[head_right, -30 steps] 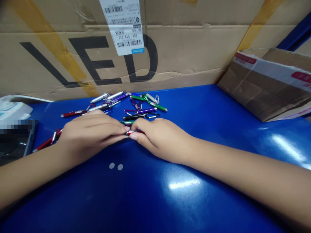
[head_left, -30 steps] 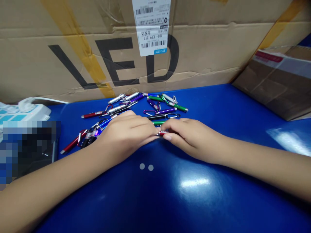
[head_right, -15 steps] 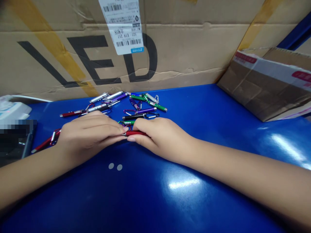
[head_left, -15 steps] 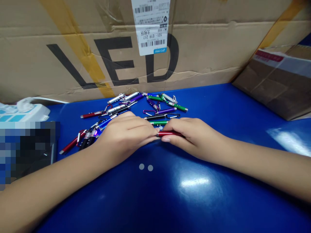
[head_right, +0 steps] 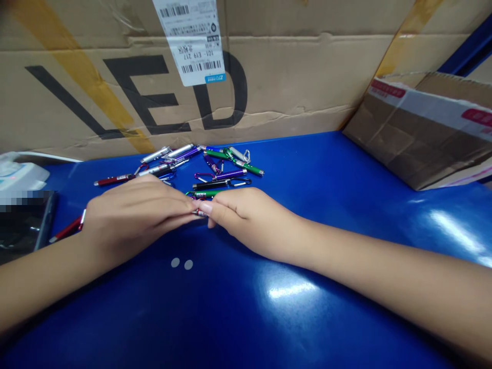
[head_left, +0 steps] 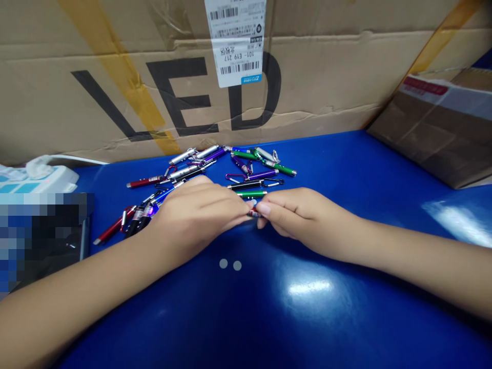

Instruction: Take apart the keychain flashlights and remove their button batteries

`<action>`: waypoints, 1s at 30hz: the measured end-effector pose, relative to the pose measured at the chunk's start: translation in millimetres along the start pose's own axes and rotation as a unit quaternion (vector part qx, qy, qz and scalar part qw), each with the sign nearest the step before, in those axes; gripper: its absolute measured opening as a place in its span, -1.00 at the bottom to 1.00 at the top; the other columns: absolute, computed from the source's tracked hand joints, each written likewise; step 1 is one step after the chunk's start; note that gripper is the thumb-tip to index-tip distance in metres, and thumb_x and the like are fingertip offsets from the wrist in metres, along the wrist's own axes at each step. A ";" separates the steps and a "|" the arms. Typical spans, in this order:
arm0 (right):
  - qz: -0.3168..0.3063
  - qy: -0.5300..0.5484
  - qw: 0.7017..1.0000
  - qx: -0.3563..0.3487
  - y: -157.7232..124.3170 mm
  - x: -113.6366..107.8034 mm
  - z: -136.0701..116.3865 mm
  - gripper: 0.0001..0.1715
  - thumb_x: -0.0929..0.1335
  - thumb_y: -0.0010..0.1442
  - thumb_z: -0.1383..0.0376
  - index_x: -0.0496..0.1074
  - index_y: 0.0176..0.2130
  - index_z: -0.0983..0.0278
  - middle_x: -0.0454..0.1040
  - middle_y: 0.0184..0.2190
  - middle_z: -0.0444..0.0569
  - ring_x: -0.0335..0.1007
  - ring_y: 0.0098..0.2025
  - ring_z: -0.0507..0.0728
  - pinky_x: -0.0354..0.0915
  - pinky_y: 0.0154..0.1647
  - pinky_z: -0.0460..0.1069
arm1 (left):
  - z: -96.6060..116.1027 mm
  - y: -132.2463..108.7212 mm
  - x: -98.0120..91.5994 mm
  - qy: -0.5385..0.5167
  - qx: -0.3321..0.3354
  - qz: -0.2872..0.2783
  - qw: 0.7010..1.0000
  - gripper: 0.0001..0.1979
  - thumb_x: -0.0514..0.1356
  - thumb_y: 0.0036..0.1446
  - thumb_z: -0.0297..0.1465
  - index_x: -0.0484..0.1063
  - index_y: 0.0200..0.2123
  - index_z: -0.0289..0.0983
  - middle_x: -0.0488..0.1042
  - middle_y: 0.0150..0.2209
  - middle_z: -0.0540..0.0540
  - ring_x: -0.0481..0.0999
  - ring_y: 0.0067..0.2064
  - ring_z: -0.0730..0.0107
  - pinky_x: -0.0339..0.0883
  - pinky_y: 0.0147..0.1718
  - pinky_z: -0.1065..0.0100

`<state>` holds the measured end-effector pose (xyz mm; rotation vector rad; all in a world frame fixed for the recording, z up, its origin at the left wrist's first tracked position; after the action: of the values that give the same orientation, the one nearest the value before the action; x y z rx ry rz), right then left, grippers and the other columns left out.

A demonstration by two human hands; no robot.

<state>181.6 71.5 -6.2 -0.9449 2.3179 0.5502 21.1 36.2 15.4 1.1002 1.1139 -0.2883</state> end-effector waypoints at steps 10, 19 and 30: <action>0.003 -0.019 0.999 -0.048 1.6 -5.5 3.6 -0.56 0.15 0.36 0.18 0.39 -0.45 0.27 0.32 -0.58 -0.18 0.25 -0.46 -0.01 0.15 -0.33 -0.09 | -14.9 6.5 1.1 -0.087 -0.024 -0.079 0.993 -0.82 0.12 0.30 -0.36 0.52 -0.16 -0.22 0.63 -0.23 -0.01 0.60 -0.23 0.46 0.38 -0.25 0.50; -0.108 0.181 0.966 0.150 -3.2 1.5 3.1 -0.42 0.16 0.30 -0.08 0.35 -0.46 0.29 0.14 -0.73 -0.27 -0.02 -0.67 -0.07 0.00 -0.63 -0.13 | 2.4 2.7 -1.9 0.068 0.031 -0.097 0.992 -0.68 -0.08 0.37 -0.42 0.48 -0.24 -0.26 0.55 -0.45 0.01 0.52 -0.40 0.43 0.19 -0.39 0.34; -0.044 0.222 0.967 0.117 -2.4 2.0 5.0 -0.47 0.14 0.35 0.02 0.35 -0.43 0.31 0.13 -0.73 -0.29 -0.02 -0.67 -0.10 0.00 -0.63 -0.15 | -2.1 2.3 -0.2 0.018 0.022 -0.023 0.999 -0.79 0.04 0.36 -0.36 0.43 -0.13 -0.30 0.61 -0.23 -0.07 0.57 -0.23 0.45 0.28 -0.30 0.40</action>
<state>183.9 71.7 -11.6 -1.1371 2.6386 0.0175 21.4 39.1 16.8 1.1239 1.1698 -0.3317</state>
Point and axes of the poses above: each hand's wrist, its own y-axis towards the middle knuckle, its own x-axis out of the palm, z = x × y, the point moved 4 cm from there along y, towards the middle knuckle
